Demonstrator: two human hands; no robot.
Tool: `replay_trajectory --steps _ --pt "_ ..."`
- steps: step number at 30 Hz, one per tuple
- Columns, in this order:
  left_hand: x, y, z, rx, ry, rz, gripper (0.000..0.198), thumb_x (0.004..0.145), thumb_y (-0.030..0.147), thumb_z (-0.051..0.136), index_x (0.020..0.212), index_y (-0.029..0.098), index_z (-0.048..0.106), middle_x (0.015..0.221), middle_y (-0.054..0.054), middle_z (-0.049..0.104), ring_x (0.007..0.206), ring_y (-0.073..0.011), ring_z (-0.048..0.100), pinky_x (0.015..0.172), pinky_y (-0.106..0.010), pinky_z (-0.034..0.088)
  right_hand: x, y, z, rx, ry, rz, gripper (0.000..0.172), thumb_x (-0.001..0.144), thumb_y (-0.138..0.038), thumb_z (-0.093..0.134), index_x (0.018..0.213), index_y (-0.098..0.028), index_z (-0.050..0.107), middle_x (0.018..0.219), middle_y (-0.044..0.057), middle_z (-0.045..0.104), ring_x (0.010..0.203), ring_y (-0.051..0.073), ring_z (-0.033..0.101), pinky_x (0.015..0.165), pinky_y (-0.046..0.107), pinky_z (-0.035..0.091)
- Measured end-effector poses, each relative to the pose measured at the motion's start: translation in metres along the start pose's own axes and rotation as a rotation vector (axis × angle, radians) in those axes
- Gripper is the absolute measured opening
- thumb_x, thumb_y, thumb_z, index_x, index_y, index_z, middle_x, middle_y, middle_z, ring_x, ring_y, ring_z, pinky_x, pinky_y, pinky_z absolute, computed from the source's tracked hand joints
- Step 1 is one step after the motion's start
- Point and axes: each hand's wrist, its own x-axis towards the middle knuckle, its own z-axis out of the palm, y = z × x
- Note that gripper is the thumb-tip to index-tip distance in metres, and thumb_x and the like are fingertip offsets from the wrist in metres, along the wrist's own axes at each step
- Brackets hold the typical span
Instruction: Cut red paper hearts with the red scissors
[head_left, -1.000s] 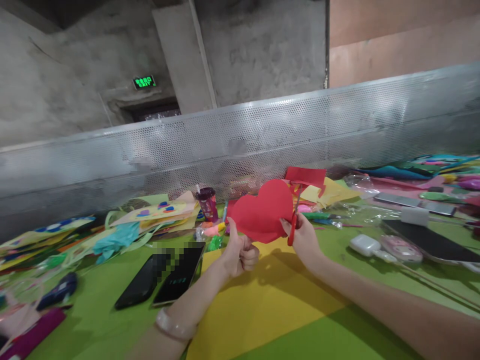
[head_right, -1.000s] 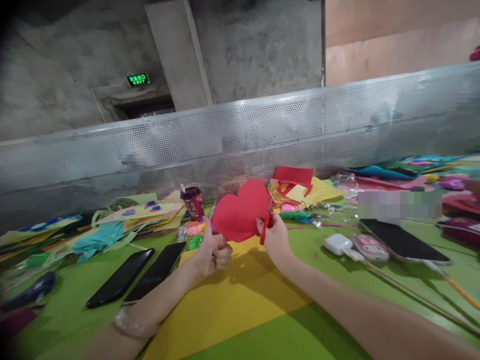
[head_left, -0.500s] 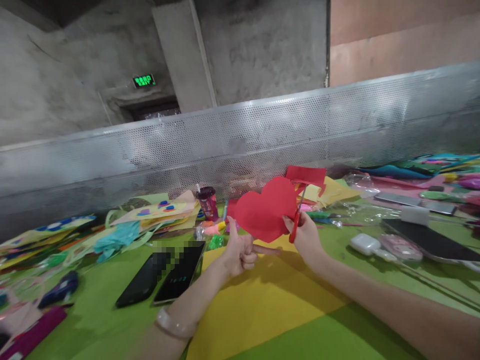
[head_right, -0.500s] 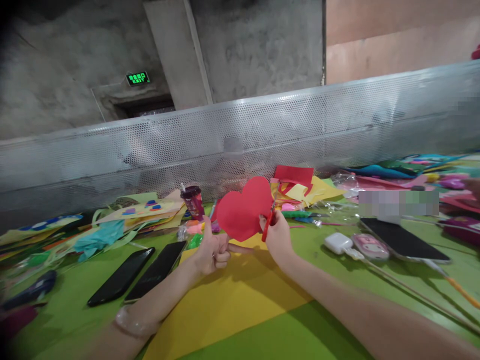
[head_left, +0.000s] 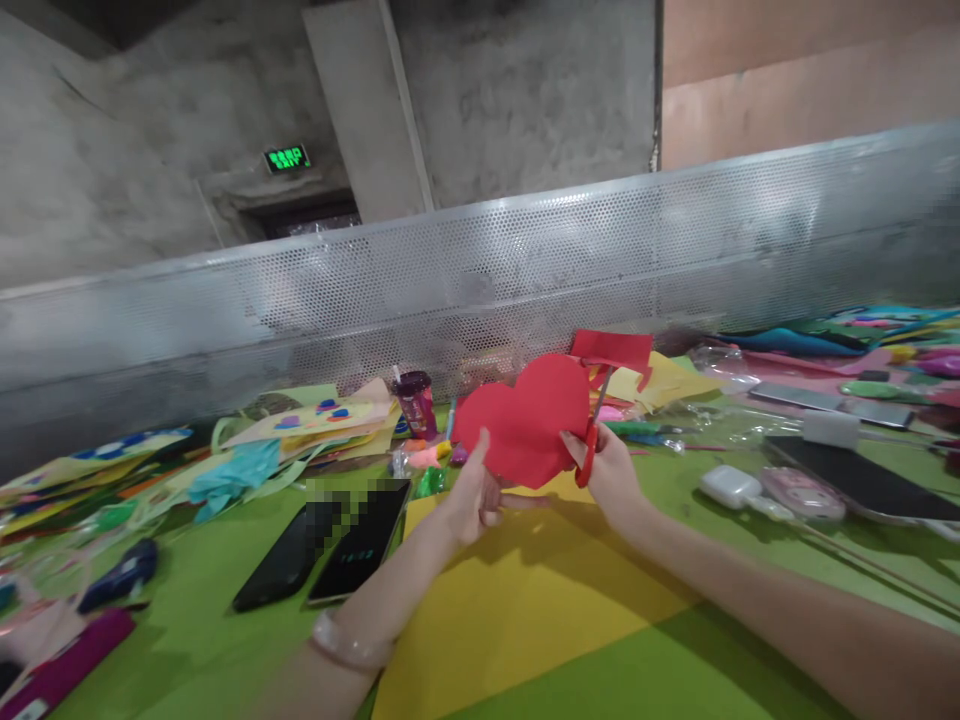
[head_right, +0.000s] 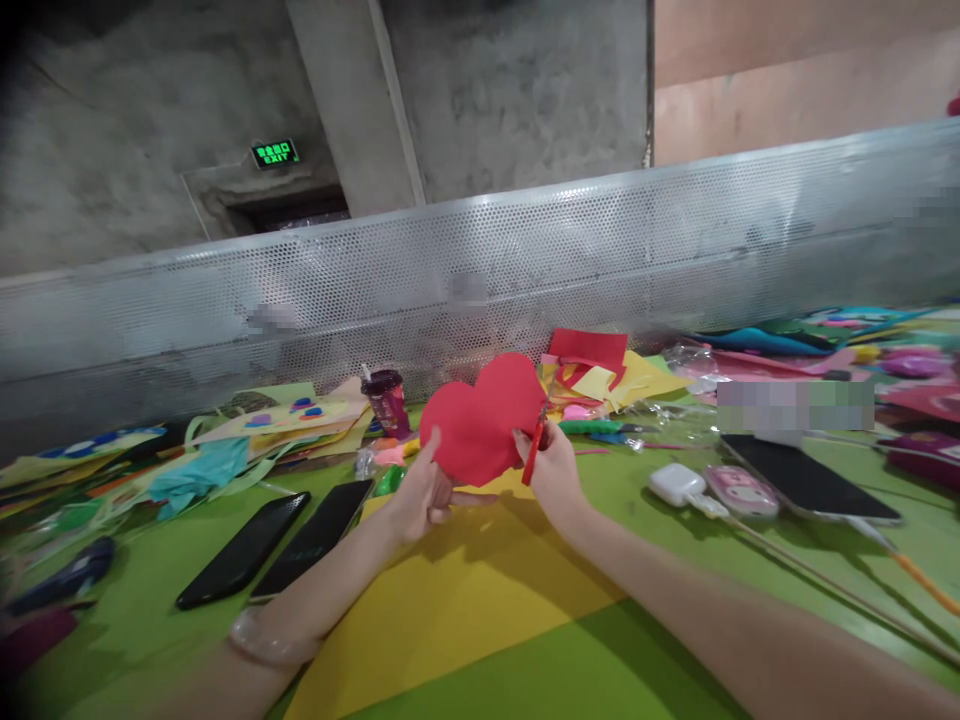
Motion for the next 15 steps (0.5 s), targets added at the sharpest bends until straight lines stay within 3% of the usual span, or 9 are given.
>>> replay_trajectory --steps 5,10,15 --pt "0.001 -0.002 0.008 0.086 0.182 0.139 0.043 0.065 0.036 0.069 0.101 0.019 0.052 0.076 -0.006 0.066 0.048 -0.0136 0.061 0.032 -0.017 0.005 -0.006 -0.006 0.004 0.046 -0.024 -0.004 0.028 0.065 -0.038 0.066 0.078 -0.018 0.053 0.069 0.000 0.057 0.057 0.012 0.049 0.054 0.025 0.042" --pt "0.004 -0.002 0.008 -0.044 0.392 0.257 0.039 0.059 0.038 0.073 0.087 0.018 0.054 0.067 0.002 0.062 0.037 -0.0024 0.044 0.032 -0.015 0.014 -0.009 -0.008 0.005 0.055 -0.055 0.002 0.029 0.064 -0.040 0.067 0.075 -0.019 0.050 0.068 -0.001 0.056 0.056 0.011 0.049 0.052 0.024 0.042" --pt "0.013 -0.005 0.002 -0.054 0.479 0.358 0.050 0.051 0.033 0.079 0.093 0.019 0.056 0.078 0.000 0.063 0.043 -0.0041 0.048 0.032 -0.015 0.017 -0.007 -0.005 0.005 0.062 -0.055 0.044 0.029 0.067 -0.041 0.065 0.073 -0.019 0.047 0.061 -0.004 0.053 0.049 0.009 0.048 0.044 0.021 0.041"
